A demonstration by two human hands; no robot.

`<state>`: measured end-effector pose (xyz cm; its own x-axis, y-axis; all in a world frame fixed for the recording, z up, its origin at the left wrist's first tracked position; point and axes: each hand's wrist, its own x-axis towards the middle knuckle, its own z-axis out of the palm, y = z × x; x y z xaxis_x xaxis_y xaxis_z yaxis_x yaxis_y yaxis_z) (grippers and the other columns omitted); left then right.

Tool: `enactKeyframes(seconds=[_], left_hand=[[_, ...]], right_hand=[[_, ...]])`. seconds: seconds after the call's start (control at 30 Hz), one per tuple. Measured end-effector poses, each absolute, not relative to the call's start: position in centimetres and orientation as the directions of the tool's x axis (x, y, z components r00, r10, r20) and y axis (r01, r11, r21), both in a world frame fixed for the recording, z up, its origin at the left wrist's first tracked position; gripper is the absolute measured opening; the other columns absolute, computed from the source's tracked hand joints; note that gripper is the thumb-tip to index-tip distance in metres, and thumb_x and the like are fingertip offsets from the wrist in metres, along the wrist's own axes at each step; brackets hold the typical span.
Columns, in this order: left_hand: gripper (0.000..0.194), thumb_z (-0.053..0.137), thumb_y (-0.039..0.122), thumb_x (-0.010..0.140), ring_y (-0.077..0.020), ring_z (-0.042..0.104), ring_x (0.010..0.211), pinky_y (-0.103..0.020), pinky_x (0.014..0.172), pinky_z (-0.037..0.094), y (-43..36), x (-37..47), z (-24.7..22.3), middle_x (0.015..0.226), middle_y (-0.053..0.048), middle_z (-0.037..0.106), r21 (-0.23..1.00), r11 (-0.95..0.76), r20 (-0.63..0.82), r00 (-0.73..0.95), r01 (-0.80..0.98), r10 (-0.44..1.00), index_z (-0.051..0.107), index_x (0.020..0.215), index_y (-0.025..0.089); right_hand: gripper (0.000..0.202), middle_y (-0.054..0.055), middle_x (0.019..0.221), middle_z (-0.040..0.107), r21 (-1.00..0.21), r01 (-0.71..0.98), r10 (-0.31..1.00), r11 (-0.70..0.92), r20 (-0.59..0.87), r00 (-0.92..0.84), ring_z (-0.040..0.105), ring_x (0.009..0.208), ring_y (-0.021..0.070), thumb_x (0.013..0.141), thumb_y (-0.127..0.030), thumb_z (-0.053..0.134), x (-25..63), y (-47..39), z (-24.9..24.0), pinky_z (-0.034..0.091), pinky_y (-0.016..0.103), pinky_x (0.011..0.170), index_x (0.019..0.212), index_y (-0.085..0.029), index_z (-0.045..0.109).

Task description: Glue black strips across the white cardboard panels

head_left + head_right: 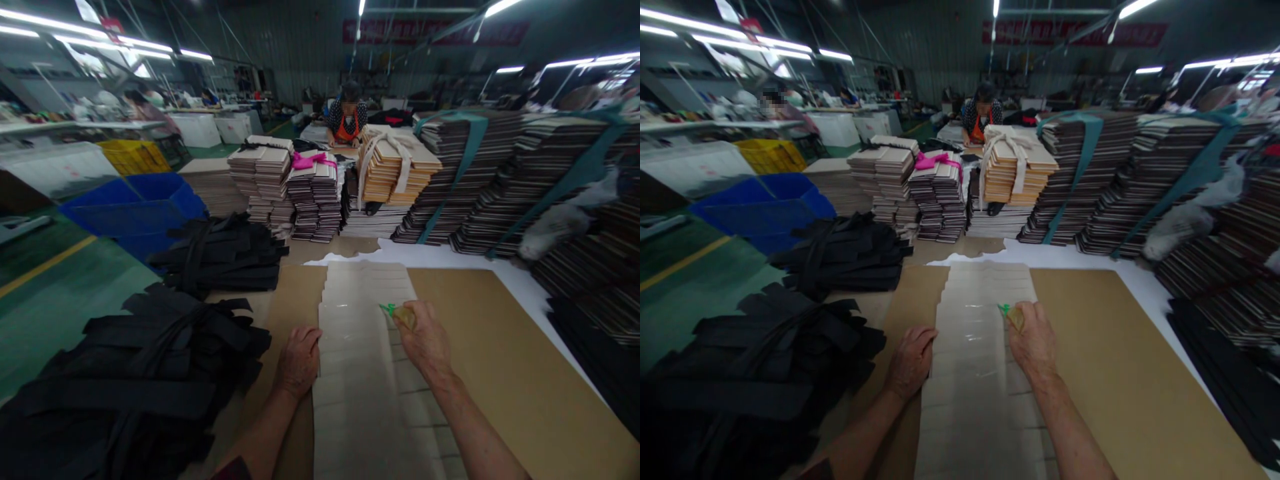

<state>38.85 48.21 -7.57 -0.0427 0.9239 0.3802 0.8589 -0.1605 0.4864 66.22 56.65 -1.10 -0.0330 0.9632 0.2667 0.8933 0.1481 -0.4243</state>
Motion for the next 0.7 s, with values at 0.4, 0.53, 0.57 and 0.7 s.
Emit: enactKeyframes(seconds=[0.4, 0.53, 0.57, 0.7], left_hand=[[0.031, 0.047, 0.008, 0.084, -0.0228, 0.057, 0.099, -0.043, 0.092, 0.051, 48.3, 38.7, -7.4, 0.106, -0.006, 0.066, 0.473, -0.158, 0.374, -0.035, 0.867, 0.927, 0.066, 0.105, 0.021], [0.031, 0.047, 0.007, 0.083, -0.0228, 0.057, 0.099, -0.042, 0.091, 0.052, 48.3, 38.6, -7.4, 0.105, -0.006, 0.066, 0.468, -0.16, 0.381, -0.036, 0.869, 0.924, 0.066, 0.104, 0.021], [0.031, 0.047, 0.007, 0.083, -0.023, 0.057, 0.098, -0.042, 0.091, 0.052, 48.3, 38.6, -7.4, 0.105, -0.006, 0.067, 0.466, -0.163, 0.382, -0.031, 0.869, 0.924, 0.066, 0.104, 0.02], [0.031, 0.047, 0.006, 0.083, -0.0232, 0.057, 0.098, -0.042, 0.091, 0.052, 48.4, 38.6, -7.5, 0.105, -0.007, 0.066, 0.452, -0.183, 0.399, -0.014, 0.873, 0.917, 0.065, 0.104, 0.019]], right_hand=[[0.024, 0.004, 0.103, 0.057, -0.455, 0.882, 0.957, 0.123, 0.29, 0.016, 0.055, 0.086, 0.0196, 0.084, -0.039, 0.055, 68.3, 56.7, -1.3, 0.039, 0.031, 0.07, 0.103, -0.025, 0.056], [0.027, 0.007, 0.104, 0.057, -0.446, 0.895, 0.937, 0.018, 0.319, 0.14, 0.054, 0.086, 0.0212, 0.084, -0.043, 0.055, 70.2, 57.0, -1.5, 0.038, 0.032, 0.069, 0.103, -0.023, 0.057], [0.028, 0.007, 0.104, 0.057, -0.453, 0.892, 0.934, 0.006, 0.322, 0.157, 0.054, 0.086, 0.0215, 0.084, -0.043, 0.055, 70.5, 57.0, -1.6, 0.038, 0.032, 0.069, 0.103, -0.023, 0.057], [0.027, 0.006, 0.103, 0.057, -0.491, 0.869, 0.946, 0.056, 0.305, 0.112, 0.054, 0.087, 0.0212, 0.083, -0.043, 0.054, 70.4, 57.0, -1.7, 0.039, 0.032, 0.072, 0.102, -0.024, 0.057]])
